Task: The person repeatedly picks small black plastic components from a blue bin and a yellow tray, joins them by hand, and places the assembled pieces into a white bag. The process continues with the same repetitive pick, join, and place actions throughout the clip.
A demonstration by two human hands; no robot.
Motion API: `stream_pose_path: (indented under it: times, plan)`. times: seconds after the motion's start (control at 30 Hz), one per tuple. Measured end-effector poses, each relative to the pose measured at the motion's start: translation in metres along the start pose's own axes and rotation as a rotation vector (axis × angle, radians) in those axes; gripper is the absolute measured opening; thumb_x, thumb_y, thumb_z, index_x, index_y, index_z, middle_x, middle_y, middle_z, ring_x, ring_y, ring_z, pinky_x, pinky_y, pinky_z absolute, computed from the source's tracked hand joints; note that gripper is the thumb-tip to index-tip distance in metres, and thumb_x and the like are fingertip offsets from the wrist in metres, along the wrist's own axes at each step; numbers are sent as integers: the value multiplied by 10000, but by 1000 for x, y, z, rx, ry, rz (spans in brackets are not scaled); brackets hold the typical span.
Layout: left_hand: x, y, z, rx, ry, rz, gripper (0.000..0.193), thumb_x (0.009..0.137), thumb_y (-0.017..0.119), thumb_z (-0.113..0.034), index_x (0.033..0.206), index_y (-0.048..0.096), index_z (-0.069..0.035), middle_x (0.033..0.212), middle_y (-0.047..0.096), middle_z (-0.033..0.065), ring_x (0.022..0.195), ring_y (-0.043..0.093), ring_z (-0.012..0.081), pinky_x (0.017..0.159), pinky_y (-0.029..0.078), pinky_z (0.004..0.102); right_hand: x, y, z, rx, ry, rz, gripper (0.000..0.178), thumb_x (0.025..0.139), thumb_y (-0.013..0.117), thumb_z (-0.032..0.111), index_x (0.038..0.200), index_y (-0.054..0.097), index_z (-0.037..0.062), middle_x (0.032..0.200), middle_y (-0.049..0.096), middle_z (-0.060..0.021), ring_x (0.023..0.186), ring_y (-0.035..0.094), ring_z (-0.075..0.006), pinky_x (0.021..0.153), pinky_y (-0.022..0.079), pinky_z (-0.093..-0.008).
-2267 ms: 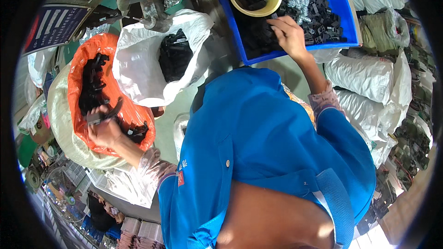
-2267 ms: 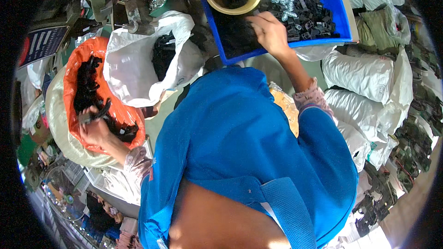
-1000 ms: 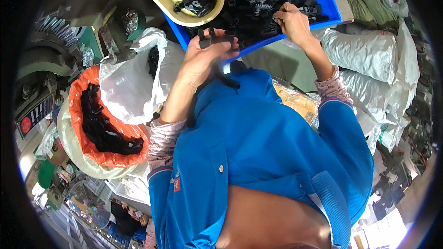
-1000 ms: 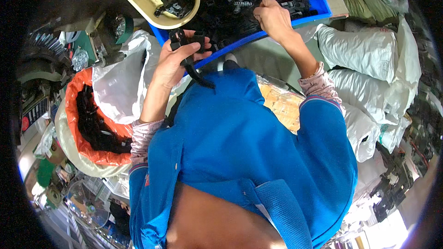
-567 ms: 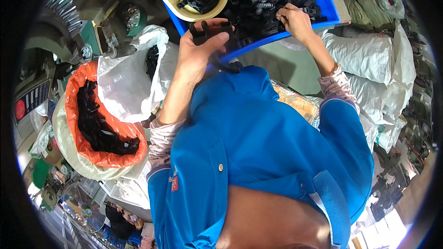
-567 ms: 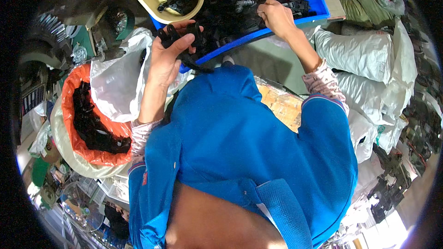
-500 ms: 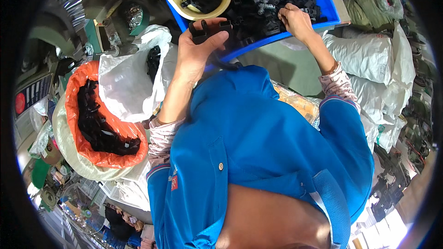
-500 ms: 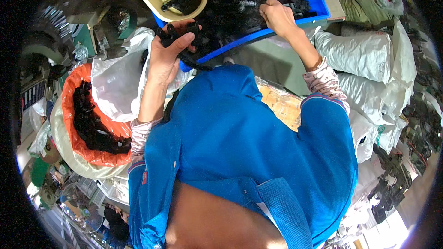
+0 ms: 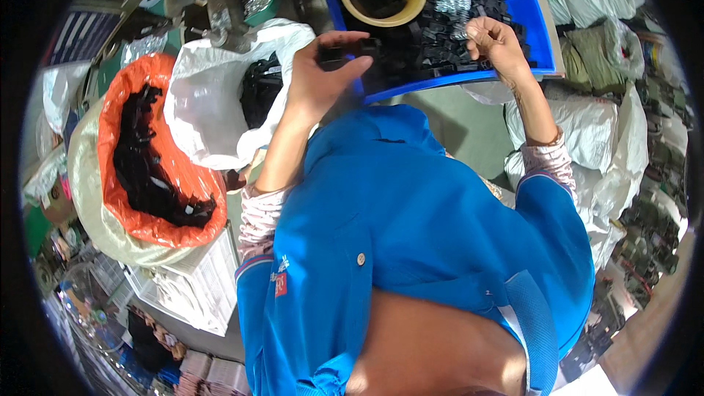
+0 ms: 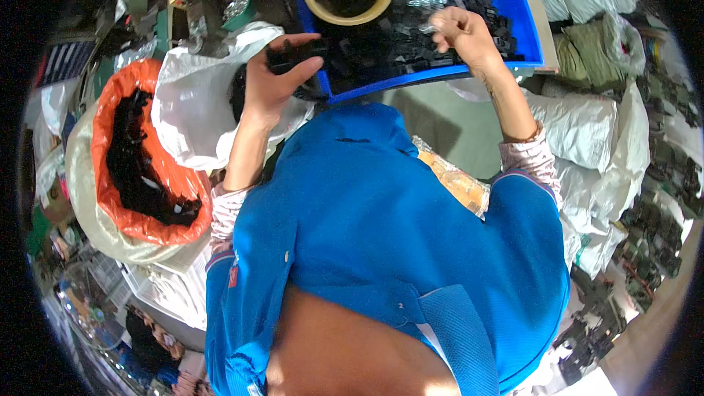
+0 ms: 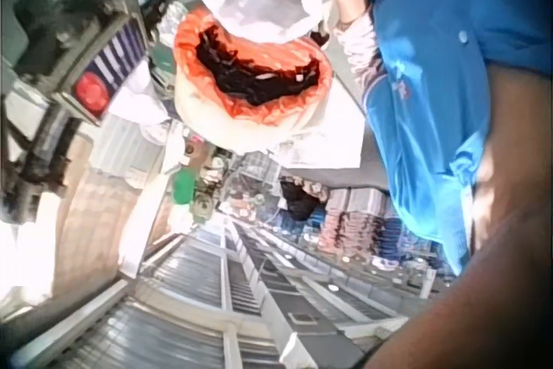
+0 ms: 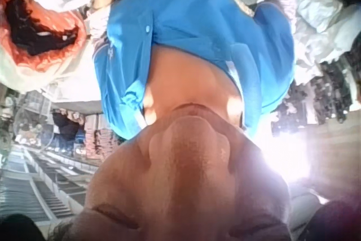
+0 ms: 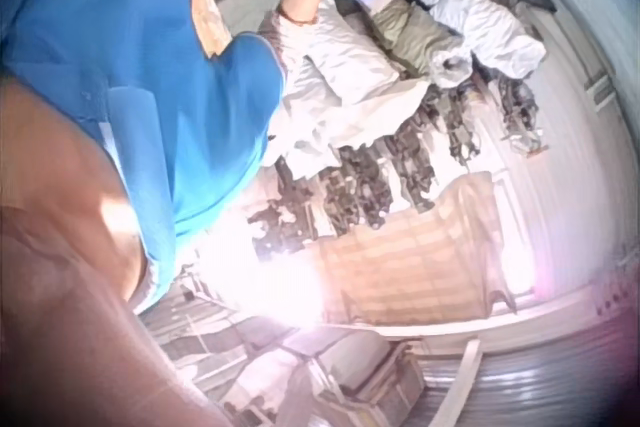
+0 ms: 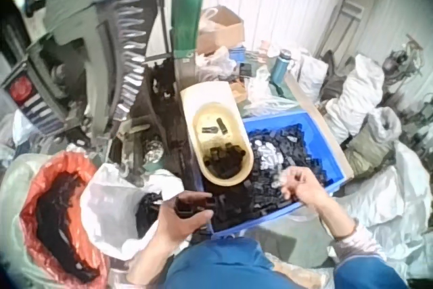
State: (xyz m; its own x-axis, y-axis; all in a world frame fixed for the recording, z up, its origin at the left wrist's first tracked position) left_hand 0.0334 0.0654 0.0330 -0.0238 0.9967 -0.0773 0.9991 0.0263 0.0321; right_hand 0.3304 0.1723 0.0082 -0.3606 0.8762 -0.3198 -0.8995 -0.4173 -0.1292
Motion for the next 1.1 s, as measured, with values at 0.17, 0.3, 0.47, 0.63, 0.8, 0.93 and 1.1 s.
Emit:
stream_pose_path:
  times: [0.17,0.3,0.47,0.63,0.8,0.93,1.1]
  plan:
    - [-8,3,-8,72,107,-57,295,801,747,-33,1092,701,-43,918,676,6,807,585,55,735,476,211,-7,119,69,236,-21,393,231,977,597,237,1020,616,11,803,574,-17,697,536,-85,633,463,-236]
    - [-17,-10,-11,207,208,-133,299,801,746,-20,1095,692,-22,932,693,21,811,590,50,740,488,212,6,150,78,53,-60,537,231,969,604,242,978,624,12,764,558,-19,691,523,-84,617,432,-235]
    - [-30,-20,-5,254,155,-252,313,797,753,-26,1103,685,-20,944,696,41,818,594,53,749,491,214,16,176,95,-440,-399,435,217,937,607,194,966,626,-20,738,607,-100,685,569,-155,644,470,-316]
    - [-45,-37,-14,247,240,-469,318,793,767,-22,1099,678,-25,951,689,57,848,592,68,756,490,214,36,211,105,-452,-496,562,196,918,622,160,976,649,-25,723,626,-105,665,568,-152,627,472,-334]
    - [-54,-50,-7,159,335,-565,356,788,735,44,1125,649,-32,934,632,28,833,580,87,766,492,229,46,236,99,-180,-315,675,278,947,630,268,1000,645,-4,773,614,-33,691,544,-87,592,441,-257]
    - [-60,-67,-2,15,296,-691,266,784,724,31,1031,642,-25,868,627,13,841,538,84,779,451,236,38,244,83,-29,-250,606,333,978,590,308,1121,595,7,976,641,-75,848,628,-143,715,518,-294]
    - [-65,-80,8,-203,280,-691,191,828,690,44,999,611,8,850,618,24,772,594,90,698,499,233,15,258,48,347,-72,604,308,950,613,100,1219,554,-38,1052,651,-124,945,677,-209,830,569,-326]
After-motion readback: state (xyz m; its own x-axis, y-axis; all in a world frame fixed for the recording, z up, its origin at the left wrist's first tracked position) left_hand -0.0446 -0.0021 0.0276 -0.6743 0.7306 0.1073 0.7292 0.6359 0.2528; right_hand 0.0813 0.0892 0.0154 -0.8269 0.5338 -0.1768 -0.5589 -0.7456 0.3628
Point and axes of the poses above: each hand's wrist, its own x-axis towards the middle knuckle, its own y-axis out of the palm, z = x × y, the point moved 6 cm from there along x, towards the middle knuckle
